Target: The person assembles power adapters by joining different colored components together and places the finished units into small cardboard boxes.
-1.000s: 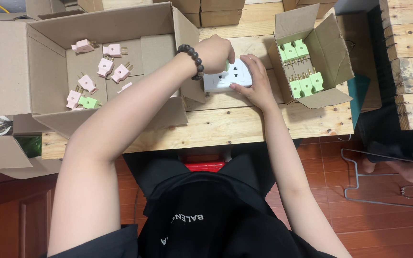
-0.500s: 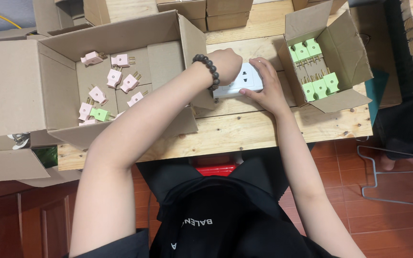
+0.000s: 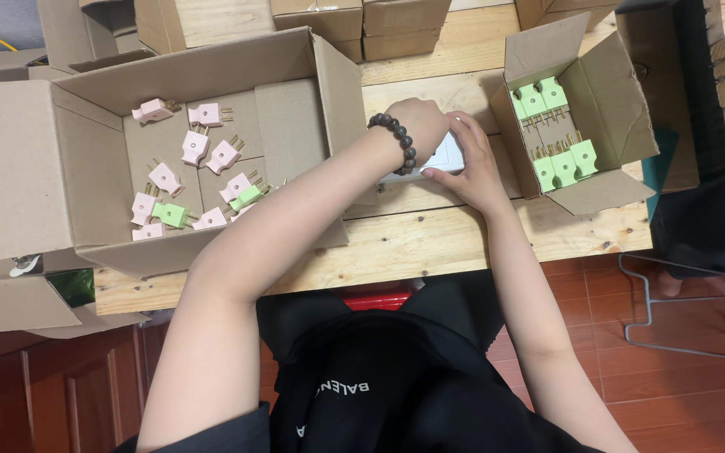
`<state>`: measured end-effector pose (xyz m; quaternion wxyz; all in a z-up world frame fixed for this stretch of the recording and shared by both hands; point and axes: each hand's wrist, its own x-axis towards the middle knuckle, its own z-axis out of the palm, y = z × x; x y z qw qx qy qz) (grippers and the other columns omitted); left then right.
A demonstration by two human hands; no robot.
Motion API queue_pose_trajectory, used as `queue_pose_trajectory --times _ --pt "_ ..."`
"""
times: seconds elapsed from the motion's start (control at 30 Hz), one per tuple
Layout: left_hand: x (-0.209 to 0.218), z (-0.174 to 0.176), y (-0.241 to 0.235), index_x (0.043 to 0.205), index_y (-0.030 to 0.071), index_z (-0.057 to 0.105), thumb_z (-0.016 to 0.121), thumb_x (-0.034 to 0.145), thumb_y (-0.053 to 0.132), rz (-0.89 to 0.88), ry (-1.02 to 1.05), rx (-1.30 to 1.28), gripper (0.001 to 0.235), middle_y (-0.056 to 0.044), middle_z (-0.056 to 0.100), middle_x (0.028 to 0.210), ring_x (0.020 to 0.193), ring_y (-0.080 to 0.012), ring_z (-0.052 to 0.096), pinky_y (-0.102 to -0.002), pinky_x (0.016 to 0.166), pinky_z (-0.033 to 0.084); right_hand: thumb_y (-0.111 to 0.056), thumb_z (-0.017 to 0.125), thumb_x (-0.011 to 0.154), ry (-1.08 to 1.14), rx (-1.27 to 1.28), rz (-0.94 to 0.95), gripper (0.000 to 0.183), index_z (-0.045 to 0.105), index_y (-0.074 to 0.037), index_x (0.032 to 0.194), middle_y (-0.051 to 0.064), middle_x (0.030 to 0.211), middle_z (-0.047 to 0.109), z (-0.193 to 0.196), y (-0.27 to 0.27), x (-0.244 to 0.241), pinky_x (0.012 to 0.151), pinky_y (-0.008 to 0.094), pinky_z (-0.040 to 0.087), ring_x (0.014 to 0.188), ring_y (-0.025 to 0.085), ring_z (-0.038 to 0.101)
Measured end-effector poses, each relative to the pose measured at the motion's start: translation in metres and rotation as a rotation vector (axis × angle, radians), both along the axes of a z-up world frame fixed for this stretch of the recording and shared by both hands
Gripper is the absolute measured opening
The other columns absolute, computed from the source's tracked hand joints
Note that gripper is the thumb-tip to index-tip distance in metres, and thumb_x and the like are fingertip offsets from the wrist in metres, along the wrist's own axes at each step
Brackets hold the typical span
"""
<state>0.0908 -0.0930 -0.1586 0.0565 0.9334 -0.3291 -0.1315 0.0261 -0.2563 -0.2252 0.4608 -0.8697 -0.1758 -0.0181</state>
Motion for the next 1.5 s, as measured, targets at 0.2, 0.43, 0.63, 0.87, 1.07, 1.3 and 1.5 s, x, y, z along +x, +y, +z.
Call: queue_pose_trajectory --times 0.2,0.43,0.63,0.87,1.07,1.3,1.5 --pt "-0.009 0.007 0.009 0.092 0.001 0.077 0.065 0.087 -0.001 0.02 -0.039 -0.031 0.014 -0.021 0.074 0.08 0.08 -0.0397 0.076 -0.048 0.07 0.063 -0.049 0.09 0.077 -0.028 -0.004 -0.009 0.089 0.051 -0.01 0.147 0.016 0.15 0.046 0.002 -0.001 0.0 0.122 0.056 0.03 0.143 0.04 0.042" --pt "-0.018 0.009 0.033 0.085 -0.002 0.076 0.081 0.076 0.001 0.139 -0.02 -0.11 0.011 -0.023 0.072 0.073 0.075 -0.0426 0.075 -0.049 0.066 0.064 -0.045 0.091 0.077 -0.049 0.014 0.017 0.089 0.051 -0.008 0.148 0.017 0.148 0.047 0.003 -0.002 -0.004 0.12 0.058 0.03 0.141 0.043 0.044" --pt "-0.009 -0.029 0.017 0.081 -0.002 0.076 0.077 0.076 -0.003 0.211 -0.115 -0.067 0.005 -0.019 0.071 0.068 0.074 -0.0398 0.076 -0.049 0.062 0.064 -0.046 0.091 0.078 -0.06 0.01 0.014 0.088 0.052 -0.009 0.148 0.017 0.148 0.047 -0.001 -0.003 -0.002 0.12 0.057 0.03 0.141 0.042 0.043" --pt "-0.003 -0.023 0.014 0.081 -0.003 0.076 0.079 0.073 -0.002 0.167 -0.14 -0.029 0.008 -0.022 0.071 0.07 0.077 -0.0418 0.076 -0.049 0.066 0.063 -0.044 0.092 0.077 -0.067 0.042 0.015 0.088 0.052 -0.009 0.147 0.017 0.147 0.048 -0.002 -0.002 -0.002 0.121 0.056 0.03 0.141 0.042 0.043" --pt "-0.004 0.028 0.026 0.1 0.003 0.067 0.083 0.072 0.02 0.226 0.179 0.068 0.036 -0.018 0.067 0.103 0.081 -0.0323 0.07 -0.041 0.06 0.056 -0.05 0.076 0.089 -0.158 -0.038 0.106 0.076 0.046 -0.012 0.148 0.017 0.15 0.043 -0.001 -0.007 -0.002 0.116 0.052 0.035 0.144 0.036 0.04" --pt "0.033 0.069 -0.001 0.11 0.012 0.07 0.092 0.072 0.019 0.16 0.156 0.042 0.044 -0.013 0.071 0.111 0.105 -0.0292 0.066 -0.044 0.079 0.057 -0.049 0.078 0.087 -0.127 -0.035 0.081 0.079 0.046 -0.013 0.15 0.017 0.152 0.042 0.001 -0.007 -0.004 0.116 0.053 0.036 0.144 0.036 0.04" --pt "0.052 0.099 -0.072 0.098 0.018 0.064 0.09 0.065 0.011 -0.051 0.177 -0.147 0.043 -0.002 0.066 0.098 0.088 -0.02 0.061 -0.037 0.065 0.051 -0.045 0.082 0.083 -0.155 -0.006 0.053 0.079 0.049 -0.009 0.145 0.017 0.149 0.046 -0.002 -0.008 -0.002 0.117 0.049 0.036 0.141 0.036 0.044"
